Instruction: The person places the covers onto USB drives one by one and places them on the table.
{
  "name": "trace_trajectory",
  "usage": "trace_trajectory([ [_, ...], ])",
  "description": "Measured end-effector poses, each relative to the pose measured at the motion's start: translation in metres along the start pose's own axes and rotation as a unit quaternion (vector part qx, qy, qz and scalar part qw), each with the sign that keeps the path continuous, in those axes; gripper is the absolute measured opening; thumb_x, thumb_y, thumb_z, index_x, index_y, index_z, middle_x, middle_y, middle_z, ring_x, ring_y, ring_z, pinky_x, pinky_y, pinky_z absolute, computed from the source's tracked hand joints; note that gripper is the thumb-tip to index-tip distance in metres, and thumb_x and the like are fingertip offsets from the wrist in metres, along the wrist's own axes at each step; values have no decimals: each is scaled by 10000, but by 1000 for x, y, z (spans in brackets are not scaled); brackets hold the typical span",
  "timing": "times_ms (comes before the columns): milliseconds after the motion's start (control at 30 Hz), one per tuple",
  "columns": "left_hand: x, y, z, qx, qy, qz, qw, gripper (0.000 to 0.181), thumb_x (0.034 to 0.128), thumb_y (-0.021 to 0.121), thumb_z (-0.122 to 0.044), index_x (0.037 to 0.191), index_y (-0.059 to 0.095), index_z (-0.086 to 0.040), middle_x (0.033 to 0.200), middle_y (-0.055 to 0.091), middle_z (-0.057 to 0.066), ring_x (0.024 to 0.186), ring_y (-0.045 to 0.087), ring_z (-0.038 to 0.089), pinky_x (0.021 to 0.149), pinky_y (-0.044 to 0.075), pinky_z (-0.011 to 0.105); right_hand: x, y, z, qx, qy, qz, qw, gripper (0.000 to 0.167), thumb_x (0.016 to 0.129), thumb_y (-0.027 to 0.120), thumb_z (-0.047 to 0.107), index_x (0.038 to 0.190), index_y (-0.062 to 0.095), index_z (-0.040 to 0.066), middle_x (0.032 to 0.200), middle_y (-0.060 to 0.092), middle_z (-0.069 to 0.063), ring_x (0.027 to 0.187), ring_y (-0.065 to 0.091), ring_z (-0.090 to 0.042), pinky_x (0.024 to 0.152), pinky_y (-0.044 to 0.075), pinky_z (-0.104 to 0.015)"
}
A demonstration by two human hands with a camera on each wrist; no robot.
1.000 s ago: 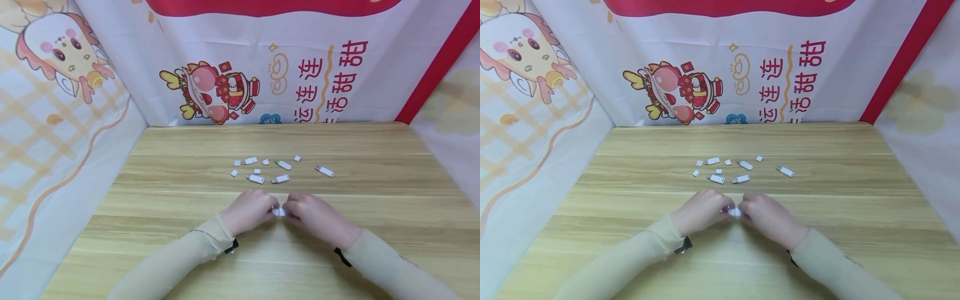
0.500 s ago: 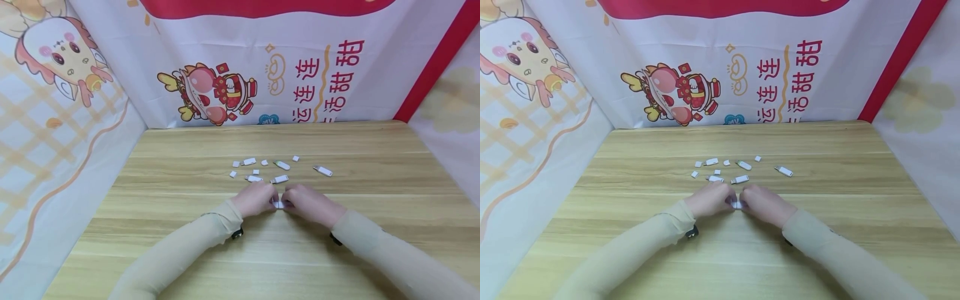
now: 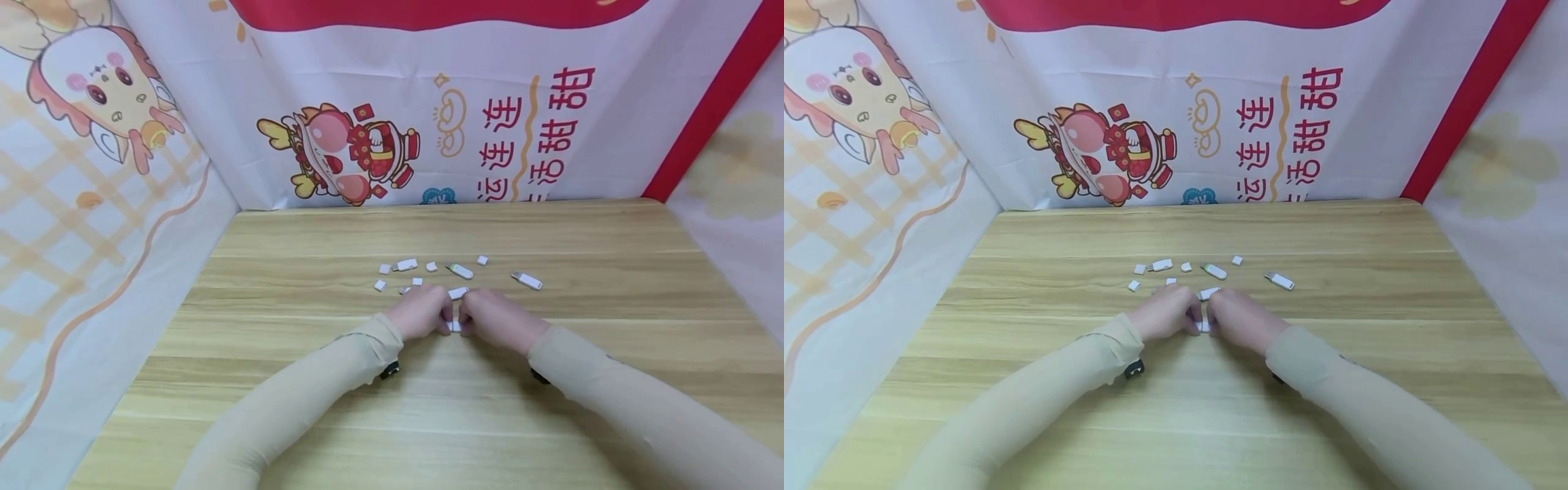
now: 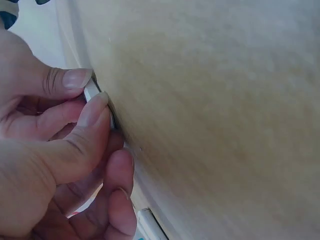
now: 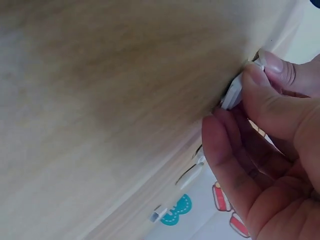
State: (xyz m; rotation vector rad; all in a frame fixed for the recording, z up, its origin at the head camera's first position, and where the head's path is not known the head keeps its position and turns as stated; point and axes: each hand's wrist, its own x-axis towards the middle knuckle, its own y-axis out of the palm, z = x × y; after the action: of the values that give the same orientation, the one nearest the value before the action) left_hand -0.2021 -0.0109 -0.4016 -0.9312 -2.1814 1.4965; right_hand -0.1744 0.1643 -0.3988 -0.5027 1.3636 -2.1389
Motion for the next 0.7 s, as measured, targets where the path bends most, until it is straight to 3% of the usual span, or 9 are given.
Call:
trace_trajectory([
  [233,0,-3,-5,38,-78,-11,10000,127,709,890,-149,754,772,-138,715,684,-89,663,588,71,642,472,192,5,-1,-3,-37,84,-54,9999,120,742,843,25,731,744,91,715,685,29,698,636,-116,668,545,-272],
  [700,-4,2,-4,107,-33,-280,9995,119,708,888,-143,738,773,-148,706,692,-89,655,596,57,629,475,177,7,-1,5,-117,126,-23,9998,174,725,807,-55,706,711,89,702,668,17,652,590,-114,632,524,-285],
])
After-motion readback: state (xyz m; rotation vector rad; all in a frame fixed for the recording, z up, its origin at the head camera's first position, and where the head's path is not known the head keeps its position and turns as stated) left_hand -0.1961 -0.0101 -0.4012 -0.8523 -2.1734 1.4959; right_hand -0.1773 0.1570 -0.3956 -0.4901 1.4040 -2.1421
